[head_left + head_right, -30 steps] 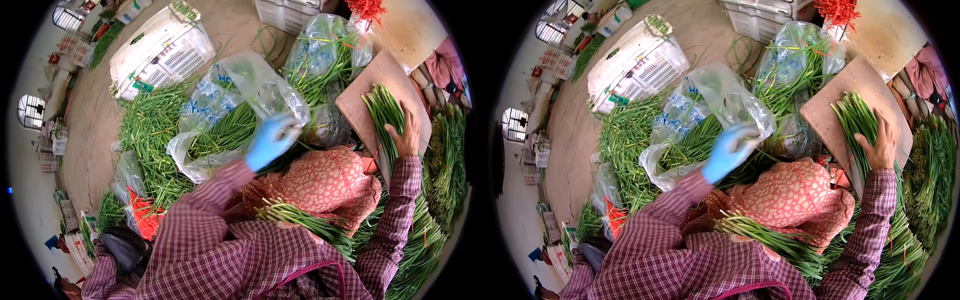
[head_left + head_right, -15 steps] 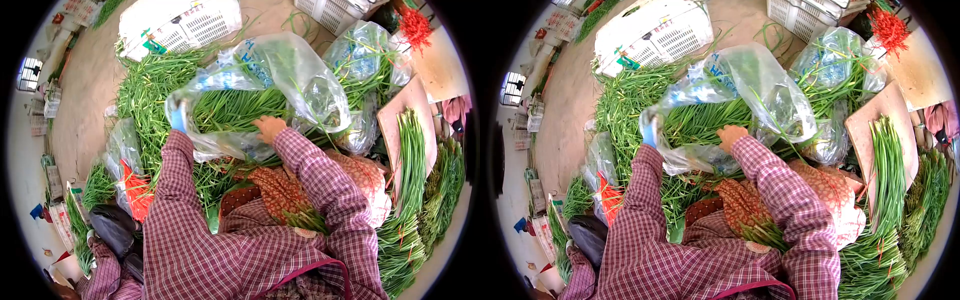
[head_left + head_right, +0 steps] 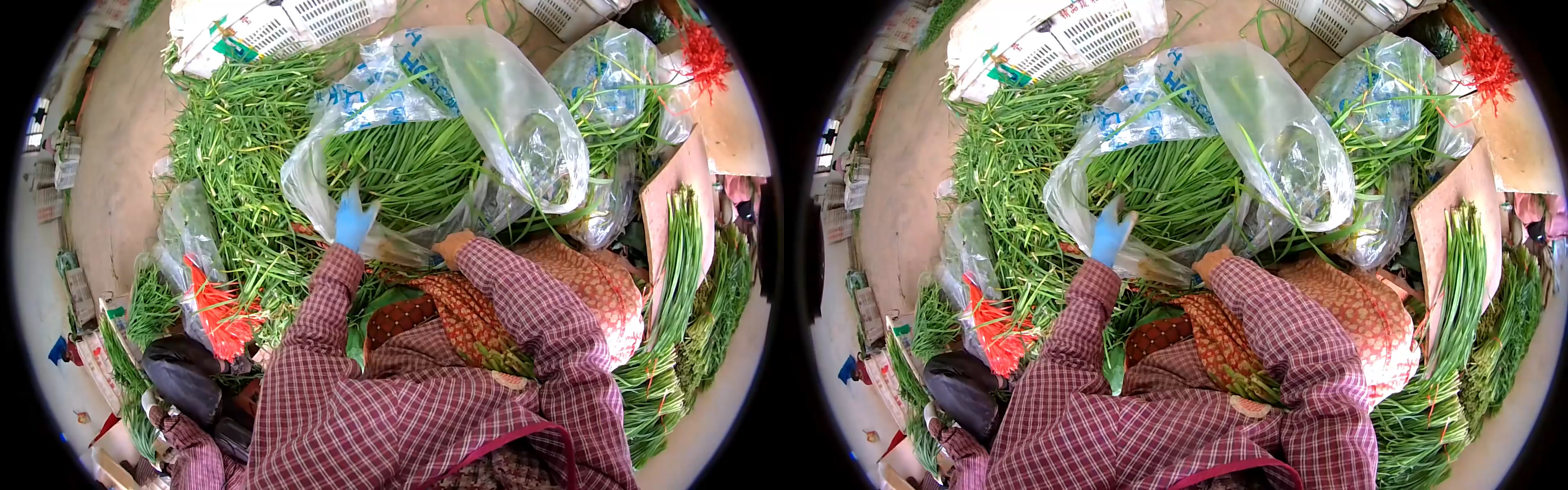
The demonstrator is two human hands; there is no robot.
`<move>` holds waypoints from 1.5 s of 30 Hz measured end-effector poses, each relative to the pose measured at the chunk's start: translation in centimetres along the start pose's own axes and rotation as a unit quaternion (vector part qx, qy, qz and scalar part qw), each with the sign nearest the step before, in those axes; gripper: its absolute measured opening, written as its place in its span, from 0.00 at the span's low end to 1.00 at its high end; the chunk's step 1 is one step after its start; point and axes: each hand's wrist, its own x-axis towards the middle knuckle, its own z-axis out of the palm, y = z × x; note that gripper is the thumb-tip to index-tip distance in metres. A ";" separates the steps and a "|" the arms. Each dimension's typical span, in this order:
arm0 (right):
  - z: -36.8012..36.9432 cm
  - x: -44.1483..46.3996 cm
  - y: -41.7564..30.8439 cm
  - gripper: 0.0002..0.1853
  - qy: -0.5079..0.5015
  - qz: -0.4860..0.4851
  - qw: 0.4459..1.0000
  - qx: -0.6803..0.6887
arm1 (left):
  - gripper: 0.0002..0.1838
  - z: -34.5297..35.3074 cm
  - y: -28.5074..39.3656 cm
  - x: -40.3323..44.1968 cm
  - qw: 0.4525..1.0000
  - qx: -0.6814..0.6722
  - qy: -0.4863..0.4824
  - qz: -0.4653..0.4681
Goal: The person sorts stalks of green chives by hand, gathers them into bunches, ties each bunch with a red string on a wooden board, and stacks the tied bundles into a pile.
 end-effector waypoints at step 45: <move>1.7 2.0 -0.7 0.26 0.078 0.007 0.996 0.046 | 0.62 0.6 2.1 1.2 0.886 0.145 -0.428 -0.106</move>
